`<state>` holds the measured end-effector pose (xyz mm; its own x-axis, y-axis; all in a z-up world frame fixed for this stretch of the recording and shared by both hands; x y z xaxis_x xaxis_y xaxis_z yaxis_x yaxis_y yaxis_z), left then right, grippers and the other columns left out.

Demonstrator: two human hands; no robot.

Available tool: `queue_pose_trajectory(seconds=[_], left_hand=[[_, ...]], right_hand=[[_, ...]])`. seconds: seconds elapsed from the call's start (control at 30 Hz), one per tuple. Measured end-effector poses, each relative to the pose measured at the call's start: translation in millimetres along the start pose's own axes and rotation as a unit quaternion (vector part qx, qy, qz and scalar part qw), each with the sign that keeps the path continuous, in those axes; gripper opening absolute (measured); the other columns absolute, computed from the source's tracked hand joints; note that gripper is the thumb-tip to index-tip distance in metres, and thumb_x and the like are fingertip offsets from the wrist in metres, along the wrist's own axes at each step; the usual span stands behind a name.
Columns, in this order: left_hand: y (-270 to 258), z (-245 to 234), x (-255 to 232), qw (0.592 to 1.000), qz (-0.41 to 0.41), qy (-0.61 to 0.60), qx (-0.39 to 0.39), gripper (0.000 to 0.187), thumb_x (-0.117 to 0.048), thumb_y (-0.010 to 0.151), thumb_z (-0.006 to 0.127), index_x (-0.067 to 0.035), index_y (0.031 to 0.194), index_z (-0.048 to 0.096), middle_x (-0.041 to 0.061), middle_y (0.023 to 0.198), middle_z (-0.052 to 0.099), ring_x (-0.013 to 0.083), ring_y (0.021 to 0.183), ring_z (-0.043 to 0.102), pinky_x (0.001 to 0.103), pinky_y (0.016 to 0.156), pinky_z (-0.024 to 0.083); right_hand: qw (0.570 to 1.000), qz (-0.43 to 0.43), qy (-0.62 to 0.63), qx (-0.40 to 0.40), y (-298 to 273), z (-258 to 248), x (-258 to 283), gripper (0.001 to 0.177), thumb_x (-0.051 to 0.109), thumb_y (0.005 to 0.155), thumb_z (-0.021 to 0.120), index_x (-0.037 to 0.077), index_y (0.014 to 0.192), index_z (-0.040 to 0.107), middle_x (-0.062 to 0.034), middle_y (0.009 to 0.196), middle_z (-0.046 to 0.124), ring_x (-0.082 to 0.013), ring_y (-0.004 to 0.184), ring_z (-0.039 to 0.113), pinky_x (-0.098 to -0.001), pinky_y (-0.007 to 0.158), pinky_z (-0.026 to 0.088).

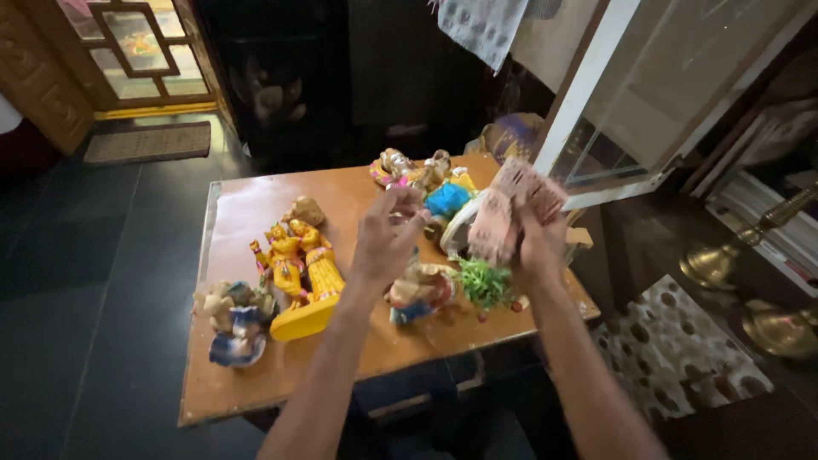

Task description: The person wipes a small statue of a deity with a patterned cloth. They hold the statue with one hand and rub its surface with the cloth in the other hand, focusing on the head and upper body. The statue is placed on a wooden table alongside other small figurines.

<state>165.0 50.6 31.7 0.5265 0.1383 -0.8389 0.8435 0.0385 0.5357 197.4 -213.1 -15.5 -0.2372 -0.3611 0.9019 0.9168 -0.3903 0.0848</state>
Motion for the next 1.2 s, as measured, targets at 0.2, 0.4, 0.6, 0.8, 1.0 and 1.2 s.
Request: queue_pose_trajectory(seconds=[0.2,0.4,0.6,0.8,1.0,1.2], left_hand=[[17.2,-13.6,30.8,0.989,0.049,0.137,-0.002,0.025,-0.018,0.086,0.076,-0.003,0.105,0.071,0.018,0.105,0.072,0.0351,0.104,0.067,0.043,0.094,0.050],[70.6,-5.5,74.7,0.979,0.061,0.193,0.014,0.023,-0.019,0.084,0.075,-0.005,0.102,0.072,0.019,0.105,0.072,0.0384,0.100,0.068,0.046,0.087,0.054],[139.2,49.9,142.9,0.918,-0.034,0.355,0.174,0.028,-0.031,0.084,0.073,-0.007,0.100,0.074,0.019,0.095,0.074,0.0400,0.093,0.070,0.052,0.080,0.055],[147.3,65.5,214.2,0.892,-0.126,0.406,0.156,0.029,-0.026,0.084,0.068,-0.005,0.101,0.075,0.022,0.106,0.072,0.0411,0.099,0.069,0.054,0.082,0.056],[144.5,61.0,245.2,0.880,-0.183,0.401,0.176,0.038,-0.035,0.085,0.071,-0.002,0.103,0.073,0.024,0.103,0.072,0.0423,0.097,0.070,0.052,0.085,0.057],[144.6,60.0,252.9,0.885,-0.178,0.387,0.186,0.040,-0.036,0.082,0.073,-0.001,0.101,0.073,0.025,0.105,0.073,0.0418,0.101,0.070,0.051,0.088,0.057]], right_hand=[[0.995,-0.018,-0.045,0.093,91.3,44.3,0.2,0.032,0.003,0.088,0.073,0.003,0.119,0.064,-0.0065,0.109,0.073,-0.0170,0.092,0.072,-0.0333,0.078,0.063],[0.926,-0.080,-0.290,0.228,212.3,74.0,-93.7,0.032,0.010,0.080,0.083,0.002,0.108,0.068,-0.0059,0.096,0.076,-0.0164,0.084,0.072,-0.0331,0.074,0.059],[0.751,-0.245,-0.548,0.274,246.3,101.6,-134.9,0.030,0.019,0.088,0.068,0.007,0.115,0.076,-0.0176,0.108,0.077,-0.0303,0.102,0.075,-0.0408,0.089,0.058],[0.731,-0.078,-0.619,0.275,274.3,94.4,-174.9,0.042,0.021,0.080,0.076,0.009,0.120,0.071,-0.0180,0.112,0.071,-0.0350,0.108,0.067,-0.0411,0.090,0.052],[0.824,0.032,-0.443,0.352,282.7,85.5,-197.1,0.048,0.028,0.062,0.088,0.006,0.103,0.079,-0.0113,0.102,0.080,-0.0199,0.092,0.070,-0.0368,0.085,0.055],[0.750,-0.002,-0.627,0.212,270.4,86.1,-177.1,0.044,0.024,0.062,0.084,0.009,0.104,0.079,-0.0165,0.100,0.079,-0.0277,0.091,0.076,-0.0403,0.084,0.058]])
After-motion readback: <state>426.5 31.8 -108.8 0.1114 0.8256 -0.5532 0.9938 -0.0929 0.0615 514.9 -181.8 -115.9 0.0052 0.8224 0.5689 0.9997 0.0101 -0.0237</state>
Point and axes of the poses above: each hand's wrist, its own y-axis towards the middle knuckle, its own z-axis out of the palm, x = y × z, the point moved 5 cm from there along y, towards the middle knuckle
